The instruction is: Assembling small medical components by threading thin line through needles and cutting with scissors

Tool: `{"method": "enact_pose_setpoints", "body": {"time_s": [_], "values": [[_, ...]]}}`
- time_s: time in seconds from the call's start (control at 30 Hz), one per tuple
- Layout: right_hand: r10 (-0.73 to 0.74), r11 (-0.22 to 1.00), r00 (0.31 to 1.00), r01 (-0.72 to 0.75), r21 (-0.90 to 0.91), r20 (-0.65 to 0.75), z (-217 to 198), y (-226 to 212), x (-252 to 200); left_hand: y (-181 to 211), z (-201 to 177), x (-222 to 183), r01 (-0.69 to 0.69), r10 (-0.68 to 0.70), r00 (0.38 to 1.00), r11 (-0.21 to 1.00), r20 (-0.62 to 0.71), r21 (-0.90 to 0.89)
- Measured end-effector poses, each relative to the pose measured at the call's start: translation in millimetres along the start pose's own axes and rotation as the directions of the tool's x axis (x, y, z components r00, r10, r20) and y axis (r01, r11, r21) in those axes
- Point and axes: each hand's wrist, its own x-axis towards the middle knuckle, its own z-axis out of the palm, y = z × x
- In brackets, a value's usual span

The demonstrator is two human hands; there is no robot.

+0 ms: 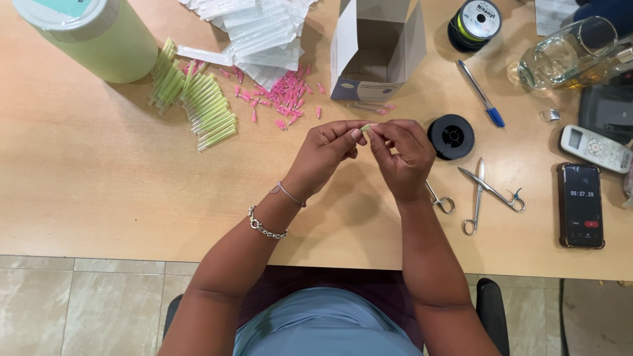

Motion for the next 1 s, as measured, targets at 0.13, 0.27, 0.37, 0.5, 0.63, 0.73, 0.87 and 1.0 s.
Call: {"method": "enact_pose_setpoints", "body": {"time_s": [0.13,0.27,0.37,0.5,0.63,0.73,0.87,1.0], "values": [[-0.003,1.000,1.000,0.003,0.005,0.014,1,2,-1,-5,-1,3,-0.019,0.019,1.000,1.000,-0.011,0.018],[0.006,1.000,0.999,-0.006,0.013,-0.036,2,4,-5,-5,2,3,-0.062,0.062,0.998,0.993,0.010,0.097],[0.049,0.994,0.998,-0.046,0.094,-0.039,4,2,-6,-5,2,2,-0.088,0.087,0.996,0.988,0.011,0.123],[0.081,0.988,0.996,-0.083,0.132,0.021,6,-2,-6,9,1,-2,-0.112,0.115,0.993,0.977,-0.005,0.182],[0.040,0.996,0.997,-0.045,0.078,0.069,1,-6,2,14,-9,3,-0.210,0.227,0.974,0.871,0.015,0.445],[0.053,0.997,0.998,-0.055,0.045,0.047,-5,-6,8,28,-32,10,-0.359,0.453,0.892,0.685,0.015,0.634],[0.025,0.999,0.999,-0.024,-0.035,0.028,-10,-5,10,53,-103,12,-0.326,0.762,0.648,0.262,0.013,0.908],[0.042,0.989,0.989,-0.020,-0.149,0.142,-19,-9,10,80,-182,-3,0.195,0.917,0.380,-0.207,0.121,0.959]]}}
